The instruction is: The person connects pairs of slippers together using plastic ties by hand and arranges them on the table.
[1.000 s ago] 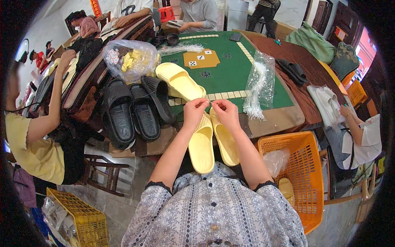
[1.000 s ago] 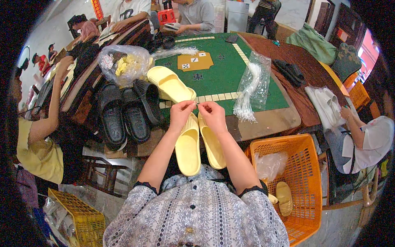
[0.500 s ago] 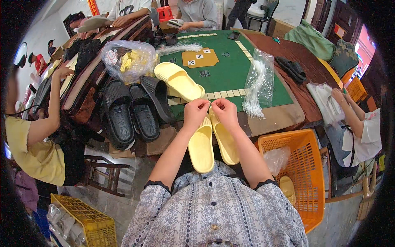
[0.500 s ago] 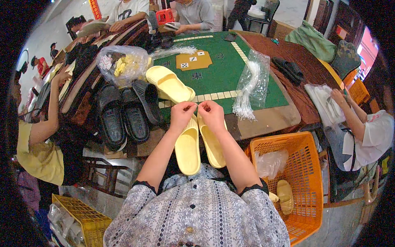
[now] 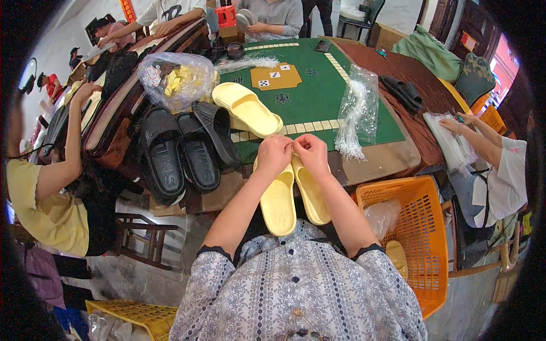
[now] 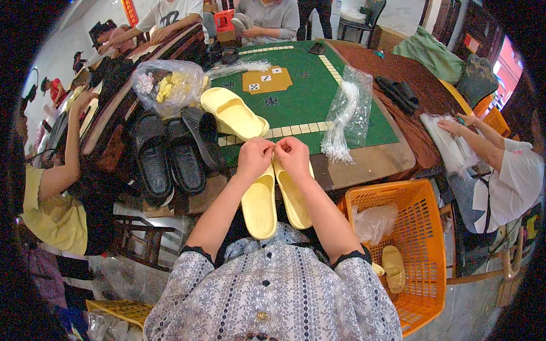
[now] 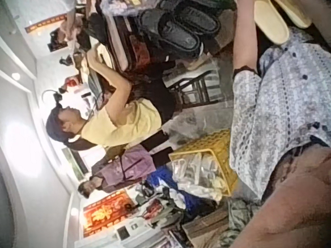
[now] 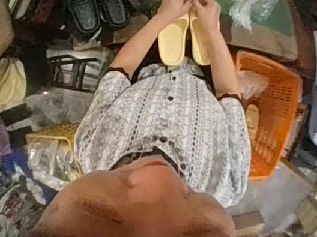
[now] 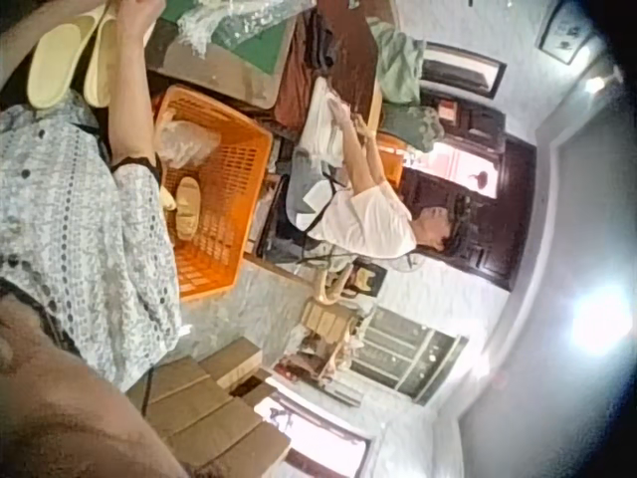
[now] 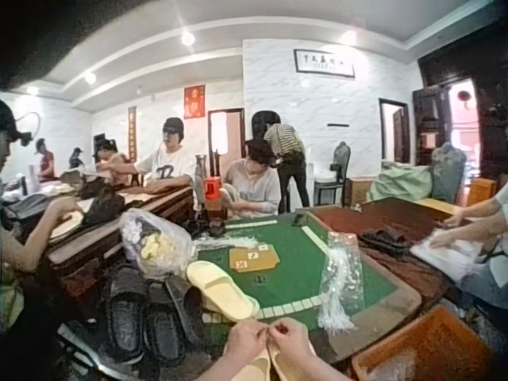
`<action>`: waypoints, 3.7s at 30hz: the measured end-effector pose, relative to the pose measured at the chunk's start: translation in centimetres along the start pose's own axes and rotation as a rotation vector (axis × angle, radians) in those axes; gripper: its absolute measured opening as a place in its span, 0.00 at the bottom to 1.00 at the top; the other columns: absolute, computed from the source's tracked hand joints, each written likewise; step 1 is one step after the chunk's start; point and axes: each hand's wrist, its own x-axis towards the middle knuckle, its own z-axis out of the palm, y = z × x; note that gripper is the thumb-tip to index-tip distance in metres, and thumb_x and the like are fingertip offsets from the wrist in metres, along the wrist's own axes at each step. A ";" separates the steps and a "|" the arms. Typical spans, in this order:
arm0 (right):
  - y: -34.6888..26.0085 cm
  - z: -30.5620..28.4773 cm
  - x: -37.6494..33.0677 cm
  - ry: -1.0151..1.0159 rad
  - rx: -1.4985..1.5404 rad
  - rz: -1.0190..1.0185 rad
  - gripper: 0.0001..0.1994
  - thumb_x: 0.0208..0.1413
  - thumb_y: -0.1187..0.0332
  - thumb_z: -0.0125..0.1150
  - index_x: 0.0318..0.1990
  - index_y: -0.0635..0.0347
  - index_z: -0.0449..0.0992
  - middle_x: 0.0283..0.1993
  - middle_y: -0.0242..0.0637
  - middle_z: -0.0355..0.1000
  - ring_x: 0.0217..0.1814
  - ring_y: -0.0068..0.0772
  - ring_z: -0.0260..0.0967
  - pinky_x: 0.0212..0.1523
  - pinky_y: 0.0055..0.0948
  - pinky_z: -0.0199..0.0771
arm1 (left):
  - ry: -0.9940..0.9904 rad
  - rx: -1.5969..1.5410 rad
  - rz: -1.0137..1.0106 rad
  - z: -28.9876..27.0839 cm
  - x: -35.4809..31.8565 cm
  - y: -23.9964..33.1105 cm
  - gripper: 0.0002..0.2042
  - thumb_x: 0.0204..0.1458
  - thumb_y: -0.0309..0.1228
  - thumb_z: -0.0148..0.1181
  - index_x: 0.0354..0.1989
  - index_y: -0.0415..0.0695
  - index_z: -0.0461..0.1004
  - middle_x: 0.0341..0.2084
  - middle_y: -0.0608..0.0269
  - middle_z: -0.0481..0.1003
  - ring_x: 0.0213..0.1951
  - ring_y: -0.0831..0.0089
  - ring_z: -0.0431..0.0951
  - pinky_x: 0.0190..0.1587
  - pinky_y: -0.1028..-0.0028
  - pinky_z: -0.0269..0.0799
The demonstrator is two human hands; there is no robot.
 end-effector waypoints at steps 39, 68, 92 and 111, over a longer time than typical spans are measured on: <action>-2.7 -0.3 -2.2 0.260 0.749 0.131 0.04 0.57 0.70 0.57 0.31 0.56 0.71 0.23 0.22 0.60 0.20 0.11 0.50 0.20 0.14 0.50 | -0.022 0.410 -0.155 -1.3 -6.6 5.1 0.26 0.46 0.37 0.62 0.55 0.45 0.66 0.25 0.60 0.75 0.31 0.61 0.78 0.32 0.64 0.75; 4.4 -19.5 -15.3 0.168 -0.200 0.138 0.08 0.53 0.66 0.63 0.34 0.61 0.78 0.31 0.32 0.72 0.30 0.21 0.67 0.30 0.23 0.67 | -0.093 0.384 -0.222 -18.5 7.5 -11.9 0.38 0.51 0.27 0.60 0.70 0.54 0.49 0.53 0.44 0.71 0.52 0.50 0.73 0.53 0.60 0.68; 24.4 -29.4 -47.4 0.211 -0.972 1.028 0.22 0.40 0.70 0.64 0.48 0.56 0.73 0.56 0.45 0.68 0.58 0.47 0.65 0.53 0.40 0.70 | -0.297 0.125 -0.165 -8.1 -10.8 2.8 0.13 0.52 0.28 0.61 0.46 0.40 0.76 0.38 0.56 0.77 0.41 0.62 0.76 0.46 0.67 0.70; 27.9 -29.6 -38.0 0.233 -0.766 0.894 0.15 0.56 0.62 0.56 0.45 0.63 0.71 0.42 0.49 0.75 0.45 0.54 0.72 0.42 0.44 0.72 | -0.076 0.115 0.008 -9.2 -11.9 4.4 0.05 0.48 0.26 0.62 0.34 0.42 0.78 0.31 0.58 0.78 0.37 0.58 0.77 0.40 0.64 0.73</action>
